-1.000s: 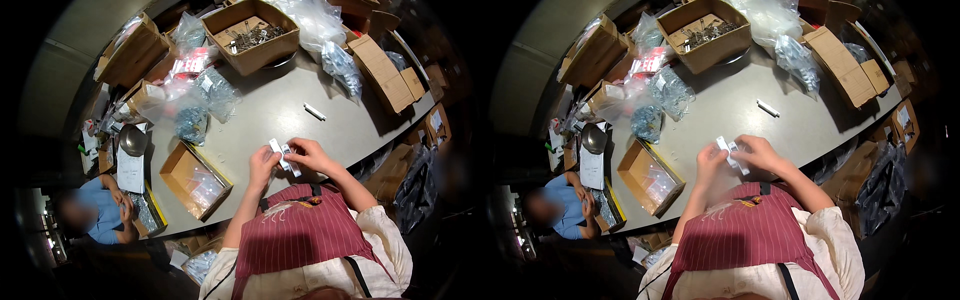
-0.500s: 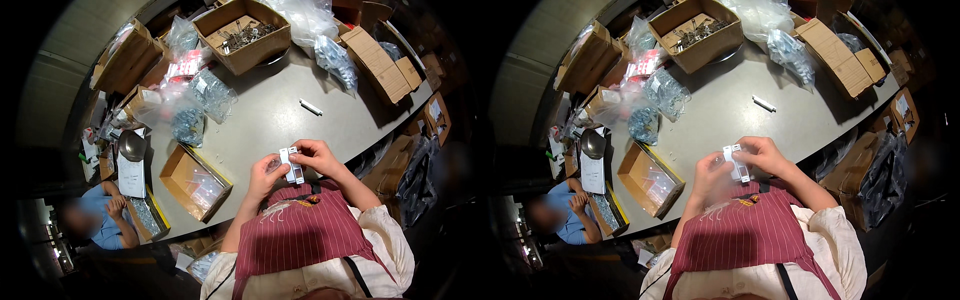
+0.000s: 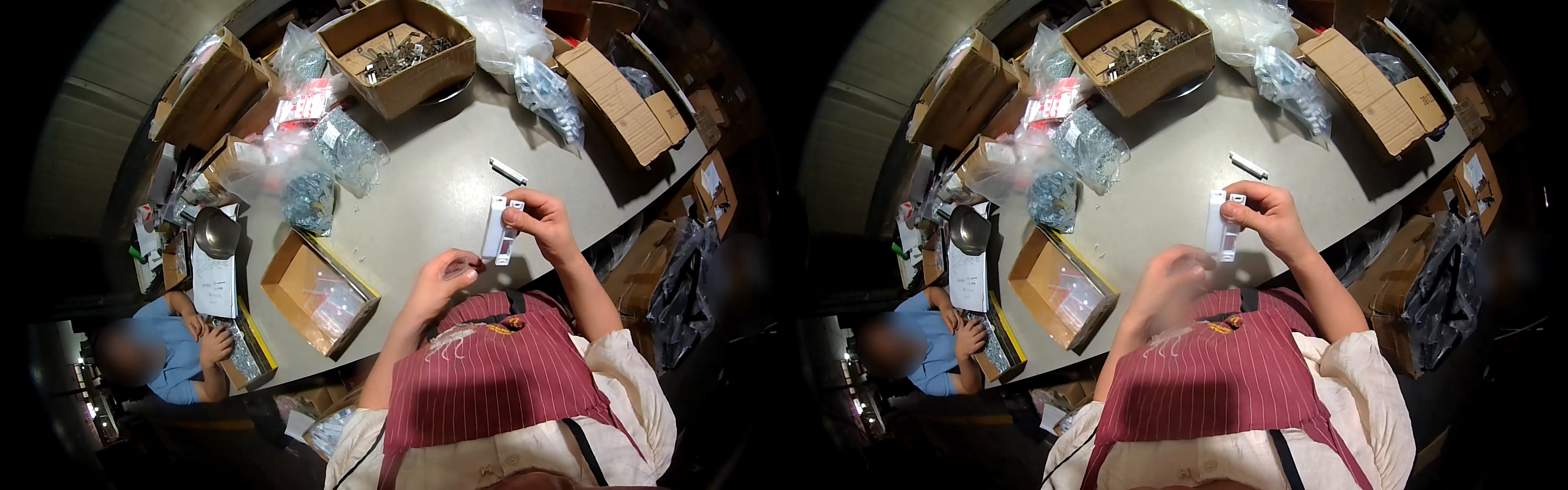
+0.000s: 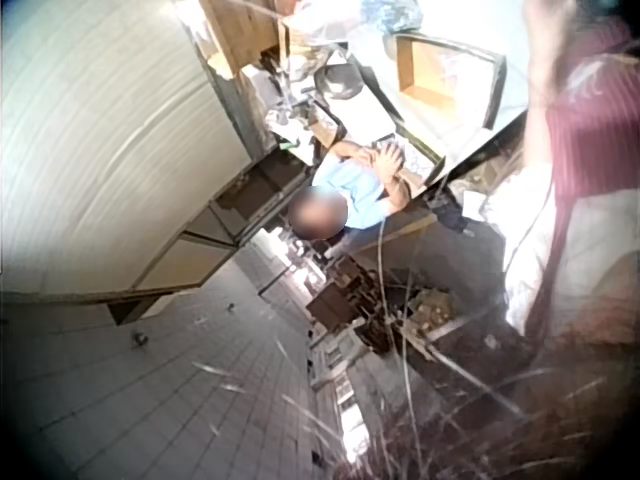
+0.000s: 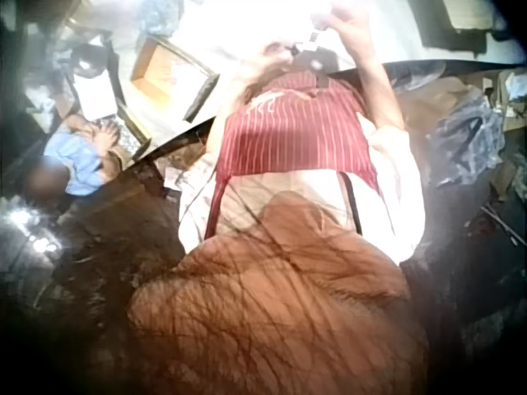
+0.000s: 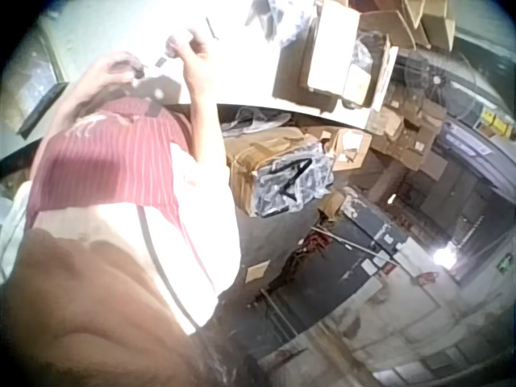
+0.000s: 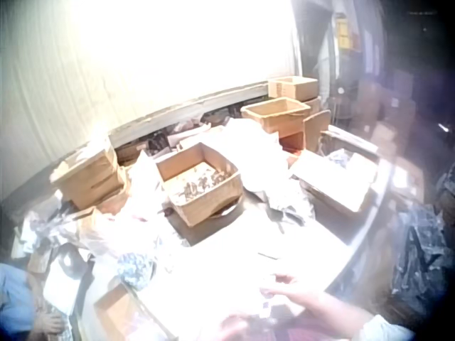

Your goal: The person repeatedly picks small white rectangular objects from a table, places them into clear plastic bags, and sets the filled bags into a cardboard box. The person also handles small metal parts and plastic bags during the process.

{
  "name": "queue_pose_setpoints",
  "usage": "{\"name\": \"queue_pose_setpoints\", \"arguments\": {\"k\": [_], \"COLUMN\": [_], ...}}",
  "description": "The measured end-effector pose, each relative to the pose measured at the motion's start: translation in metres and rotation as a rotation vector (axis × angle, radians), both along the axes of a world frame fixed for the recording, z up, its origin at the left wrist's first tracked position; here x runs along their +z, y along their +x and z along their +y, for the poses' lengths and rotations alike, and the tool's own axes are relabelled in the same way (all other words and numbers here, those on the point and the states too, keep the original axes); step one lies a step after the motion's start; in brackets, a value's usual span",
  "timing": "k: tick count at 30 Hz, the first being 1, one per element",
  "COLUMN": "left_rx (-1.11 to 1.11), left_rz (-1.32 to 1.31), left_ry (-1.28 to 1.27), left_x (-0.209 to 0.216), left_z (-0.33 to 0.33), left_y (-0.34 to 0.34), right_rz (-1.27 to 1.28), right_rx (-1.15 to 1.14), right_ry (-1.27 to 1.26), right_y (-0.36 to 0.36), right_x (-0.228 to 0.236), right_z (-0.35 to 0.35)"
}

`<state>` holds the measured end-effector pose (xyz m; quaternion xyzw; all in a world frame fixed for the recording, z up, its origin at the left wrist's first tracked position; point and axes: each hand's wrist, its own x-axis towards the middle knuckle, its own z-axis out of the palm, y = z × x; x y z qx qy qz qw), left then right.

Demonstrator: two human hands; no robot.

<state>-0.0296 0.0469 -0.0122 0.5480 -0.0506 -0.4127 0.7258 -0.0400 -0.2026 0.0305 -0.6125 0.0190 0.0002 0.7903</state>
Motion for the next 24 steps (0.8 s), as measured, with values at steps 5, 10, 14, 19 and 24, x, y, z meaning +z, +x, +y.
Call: {"name": "queue_pose_setpoints", "arguments": {"k": [5,10,14,19,24], "left_rx": [-0.099,-0.045,-0.100,-0.104,0.004], "left_rz": [0.172,0.233,0.340,0.334,0.357], "left_ry": [-0.032,-0.132,-0.172,-0.236,-0.242], "left_x": [0.023,0.031,0.031,0.036,0.032], "left_z": [-0.016,-0.019,-0.016,-0.018,-0.020], "left_y": [-0.007,-0.008,-0.004,-0.003,-0.004], "right_rz": [-0.362,-0.396,-0.294,-0.228,0.057], "right_rx": [0.046,0.183,0.217,0.235,0.259], "right_ry": [-0.357,-0.306,-0.017,0.018,0.012], "right_y": [0.010,0.011,0.012,0.010,0.002], "right_x": [0.024,0.013,-0.011,-0.008,-0.004], "right_z": [0.019,0.021,0.017,0.021,0.038]}}
